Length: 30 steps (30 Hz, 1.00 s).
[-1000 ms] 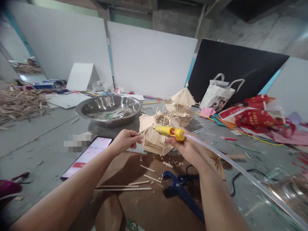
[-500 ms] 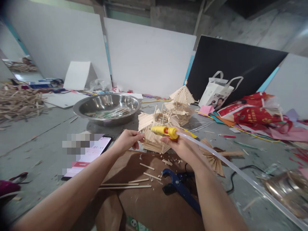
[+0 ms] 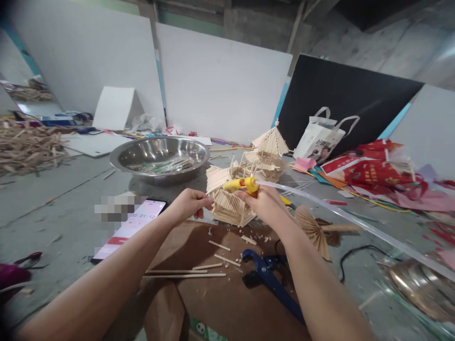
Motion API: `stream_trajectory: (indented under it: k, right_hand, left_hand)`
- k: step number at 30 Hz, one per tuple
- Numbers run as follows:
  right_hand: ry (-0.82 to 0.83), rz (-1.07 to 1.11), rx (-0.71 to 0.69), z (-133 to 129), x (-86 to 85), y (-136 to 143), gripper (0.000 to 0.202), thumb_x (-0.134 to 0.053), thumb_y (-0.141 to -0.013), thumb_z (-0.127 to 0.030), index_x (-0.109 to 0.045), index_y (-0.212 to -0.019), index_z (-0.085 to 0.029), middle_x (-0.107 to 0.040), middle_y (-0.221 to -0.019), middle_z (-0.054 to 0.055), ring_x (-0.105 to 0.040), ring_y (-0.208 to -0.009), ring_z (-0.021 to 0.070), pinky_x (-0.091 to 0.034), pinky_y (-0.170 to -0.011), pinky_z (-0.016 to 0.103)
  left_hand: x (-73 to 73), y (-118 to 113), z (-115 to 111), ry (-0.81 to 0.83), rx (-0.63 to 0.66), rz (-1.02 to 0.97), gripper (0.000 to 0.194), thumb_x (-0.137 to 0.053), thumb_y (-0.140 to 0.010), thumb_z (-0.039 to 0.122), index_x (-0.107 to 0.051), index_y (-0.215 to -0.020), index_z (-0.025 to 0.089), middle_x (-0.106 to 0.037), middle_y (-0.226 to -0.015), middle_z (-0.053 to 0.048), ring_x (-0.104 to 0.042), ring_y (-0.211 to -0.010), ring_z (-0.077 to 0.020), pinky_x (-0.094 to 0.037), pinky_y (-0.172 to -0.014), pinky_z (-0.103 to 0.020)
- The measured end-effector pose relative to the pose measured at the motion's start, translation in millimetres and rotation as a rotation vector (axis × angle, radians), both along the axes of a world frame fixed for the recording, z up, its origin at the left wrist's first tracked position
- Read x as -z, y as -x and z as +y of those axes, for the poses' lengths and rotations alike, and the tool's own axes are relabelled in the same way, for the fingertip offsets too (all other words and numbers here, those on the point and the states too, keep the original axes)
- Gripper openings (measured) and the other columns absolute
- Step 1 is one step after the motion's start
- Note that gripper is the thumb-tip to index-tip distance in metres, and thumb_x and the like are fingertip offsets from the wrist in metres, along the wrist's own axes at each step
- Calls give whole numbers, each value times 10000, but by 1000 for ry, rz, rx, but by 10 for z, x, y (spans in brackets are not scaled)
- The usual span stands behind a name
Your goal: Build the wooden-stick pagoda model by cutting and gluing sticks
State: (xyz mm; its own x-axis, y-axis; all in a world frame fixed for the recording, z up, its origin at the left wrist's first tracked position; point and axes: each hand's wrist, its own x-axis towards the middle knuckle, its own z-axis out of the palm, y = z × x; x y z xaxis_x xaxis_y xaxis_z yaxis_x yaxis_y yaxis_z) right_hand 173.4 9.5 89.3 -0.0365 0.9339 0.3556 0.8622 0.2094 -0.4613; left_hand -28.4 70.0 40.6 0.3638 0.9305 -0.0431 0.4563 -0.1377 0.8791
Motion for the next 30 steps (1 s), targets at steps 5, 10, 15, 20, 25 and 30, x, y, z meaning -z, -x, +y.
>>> stream_trajectory:
  k: [5,10,15,20,25,30]
  right_hand:
    - [-7,-6,-3,9,13,28,379,-437,-718,-511,-641,-797,-202,-626,-641,45,-552,-614,168,-382,-561,283]
    - [-34,-15,9,18,29,48,399,-445,-712,-515,-645,-843,-195,-646,-707,67,-569,-678,186,-389,-602,294]
    - [-37,1,18,27,50,41,377,-458,-710,-500,-647,-845,-203,-654,-751,70,-576,-716,196,-396,-614,303]
    - [-61,11,4,14,52,35,346,-465,-710,-492,-643,-817,-215,-649,-727,61,-573,-702,198,-398,-613,310]
    - [-70,12,1,4,45,44,311,-475,-710,-474,-639,-809,-229,-646,-715,55,-567,-682,196,-398,-601,313]
    - [-70,-1,24,9,63,41,339,-463,-710,-484,-632,-820,-211,-647,-737,64,-571,-710,205,-393,-610,310]
  left_hand:
    - [-24,31,4,-5,20,29,281,-524,-672,369,-609,-583,117,-530,-422,8,-449,-341,-67,-353,-359,-179]
    - [-51,38,1,3,30,36,276,-530,-668,364,-604,-576,115,-560,-475,-4,-454,-345,-65,-356,-357,-183]
    - [-42,61,21,12,37,25,288,-533,-663,383,-608,-585,115,-563,-480,-10,-468,-356,-74,-356,-357,-184]
    - [-21,88,45,-6,50,41,304,-535,-656,406,-614,-583,122,-583,-504,-20,-486,-371,-79,-351,-366,-182]
    - [-12,98,58,-17,56,51,304,-535,-657,409,-619,-591,124,-591,-509,-23,-494,-381,-80,-350,-375,-179]
    - [-3,101,66,-19,55,44,321,-527,-658,420,-617,-596,118,-604,-539,-35,-487,-375,-77,-340,-365,-179]
